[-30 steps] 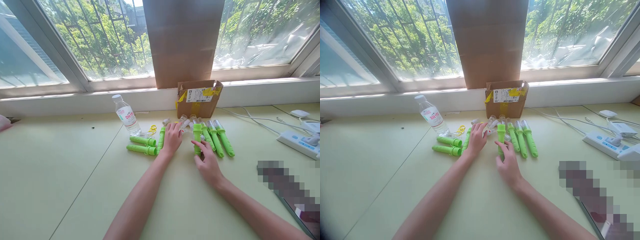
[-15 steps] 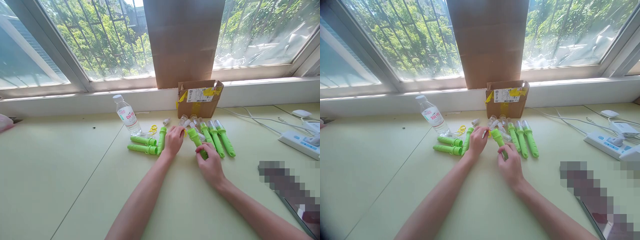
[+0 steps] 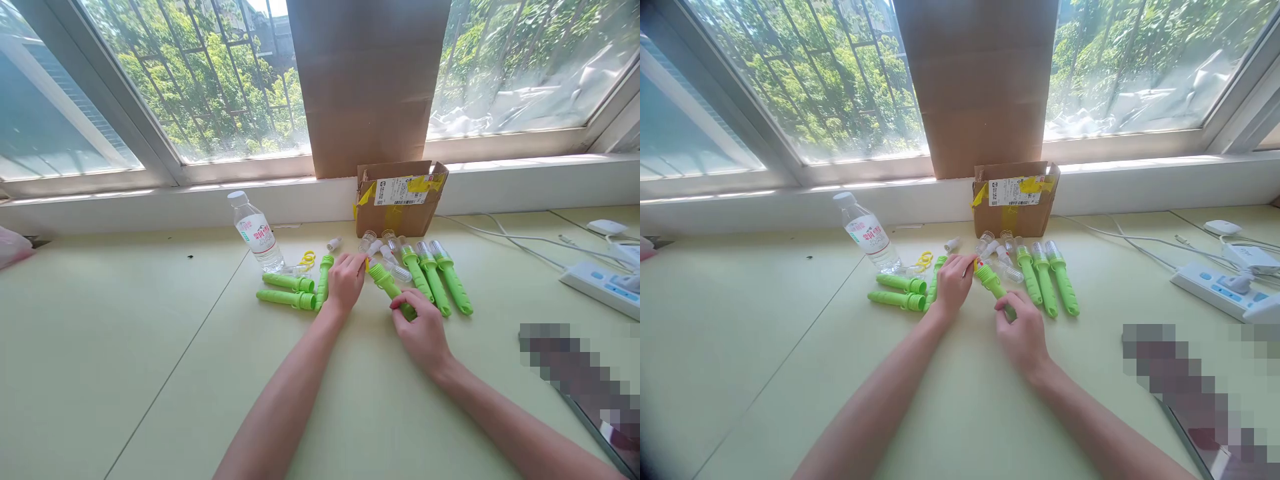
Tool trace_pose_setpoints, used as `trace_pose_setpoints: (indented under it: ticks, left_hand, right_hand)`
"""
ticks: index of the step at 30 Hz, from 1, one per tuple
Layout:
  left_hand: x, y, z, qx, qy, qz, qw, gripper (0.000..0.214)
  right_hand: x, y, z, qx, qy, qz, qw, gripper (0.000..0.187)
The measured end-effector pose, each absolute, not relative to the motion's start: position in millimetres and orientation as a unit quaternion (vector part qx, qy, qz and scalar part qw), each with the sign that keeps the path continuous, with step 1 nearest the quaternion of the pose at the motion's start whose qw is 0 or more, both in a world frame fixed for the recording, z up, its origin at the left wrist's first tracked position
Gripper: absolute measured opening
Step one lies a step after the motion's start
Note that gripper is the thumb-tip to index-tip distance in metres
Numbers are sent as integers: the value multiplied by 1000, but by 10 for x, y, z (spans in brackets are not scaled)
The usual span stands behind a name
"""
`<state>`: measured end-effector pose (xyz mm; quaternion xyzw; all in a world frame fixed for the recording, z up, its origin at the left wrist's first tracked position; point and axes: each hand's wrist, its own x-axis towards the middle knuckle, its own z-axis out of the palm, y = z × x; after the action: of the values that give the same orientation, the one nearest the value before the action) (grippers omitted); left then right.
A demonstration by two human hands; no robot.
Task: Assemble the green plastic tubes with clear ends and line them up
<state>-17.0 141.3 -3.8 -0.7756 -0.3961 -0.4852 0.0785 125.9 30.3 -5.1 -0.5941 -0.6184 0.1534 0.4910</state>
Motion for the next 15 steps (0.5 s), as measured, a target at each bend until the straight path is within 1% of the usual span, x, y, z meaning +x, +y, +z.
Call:
trace_pose_setpoints:
  ticks: [7, 15]
  left_hand:
    - [-181, 1408, -46, -782, -406, -468, 66, 25]
    - [-169, 1425, -77, -826, -347, -443, 24, 36]
  right_hand:
    - [1284, 323, -51, -616, -608, 145, 480, 10]
    - [1287, 318, -36, -617, -621, 151, 459, 10]
